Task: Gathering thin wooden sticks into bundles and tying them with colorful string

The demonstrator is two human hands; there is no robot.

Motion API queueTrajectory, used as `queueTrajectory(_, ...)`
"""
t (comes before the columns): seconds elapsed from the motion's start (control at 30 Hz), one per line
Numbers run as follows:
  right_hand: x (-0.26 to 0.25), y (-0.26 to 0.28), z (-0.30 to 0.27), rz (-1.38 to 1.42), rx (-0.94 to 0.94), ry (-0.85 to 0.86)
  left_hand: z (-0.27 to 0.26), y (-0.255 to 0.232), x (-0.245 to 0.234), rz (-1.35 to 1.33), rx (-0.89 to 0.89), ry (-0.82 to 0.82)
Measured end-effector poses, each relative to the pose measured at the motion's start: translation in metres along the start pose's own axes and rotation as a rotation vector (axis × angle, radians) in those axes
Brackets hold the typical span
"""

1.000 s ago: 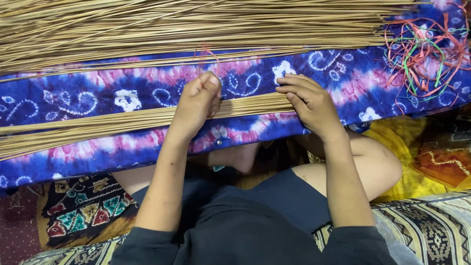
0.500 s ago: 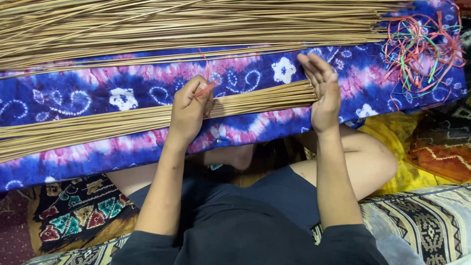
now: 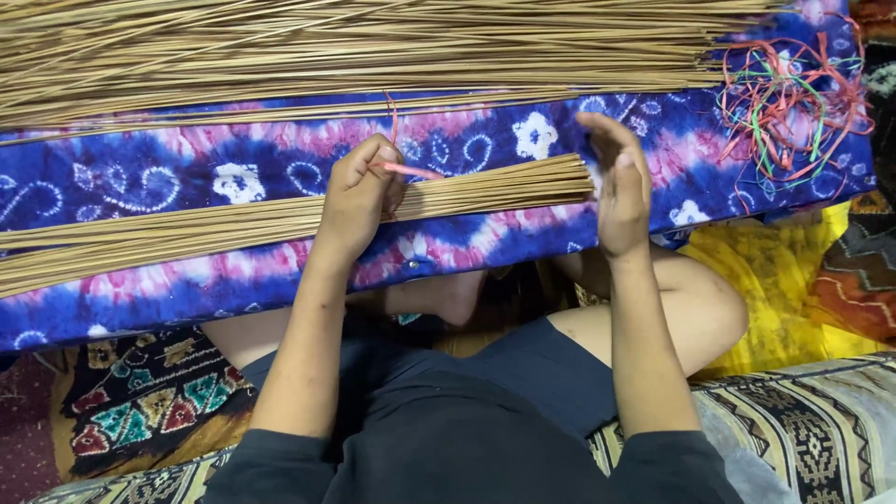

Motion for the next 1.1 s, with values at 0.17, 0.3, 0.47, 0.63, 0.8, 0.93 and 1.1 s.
queueTrajectory(0.17,0.011,-0.005,-0.012,0.009,0.052,-0.013,-0.004,-0.010,0.006,0.034,0.002,0.023)
queueTrajectory(0.3,0.021,-0.002,-0.011,-0.089,0.061,0.052,-0.004,-0.012,0.009,0.074,0.010,-0.005)
queueTrajectory(0.47,0.026,-0.003,-0.012,-0.177,0.102,0.163,-0.003,-0.016,0.012,0.132,-0.029,-0.052)
queueTrajectory(0.63,0.026,0.001,-0.015,-0.397,0.078,0.295,-0.002,-0.015,0.011,0.166,-0.059,-0.072)
queueTrajectory(0.8,0.025,-0.002,-0.018,-0.620,-0.104,0.479,0.003,-0.006,0.004,0.151,-0.147,-0.037)
queueTrajectory(0.93,0.025,-0.004,-0.022,-0.742,-0.220,0.505,0.004,-0.004,0.005,0.149,-0.150,-0.033)
queueTrajectory(1.1,0.019,-0.026,-0.029,-0.905,-0.193,0.483,0.007,-0.006,0.010,0.242,-0.195,0.005)
Point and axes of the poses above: each hand's wrist, its own z-axis towards the middle knuckle, its own x-axis out of the palm, y = z × x, the point moved 8 cm from there along z, towards the middle knuckle, and after that the axes turned 6 degrees about -x, right-handed, at the moved point
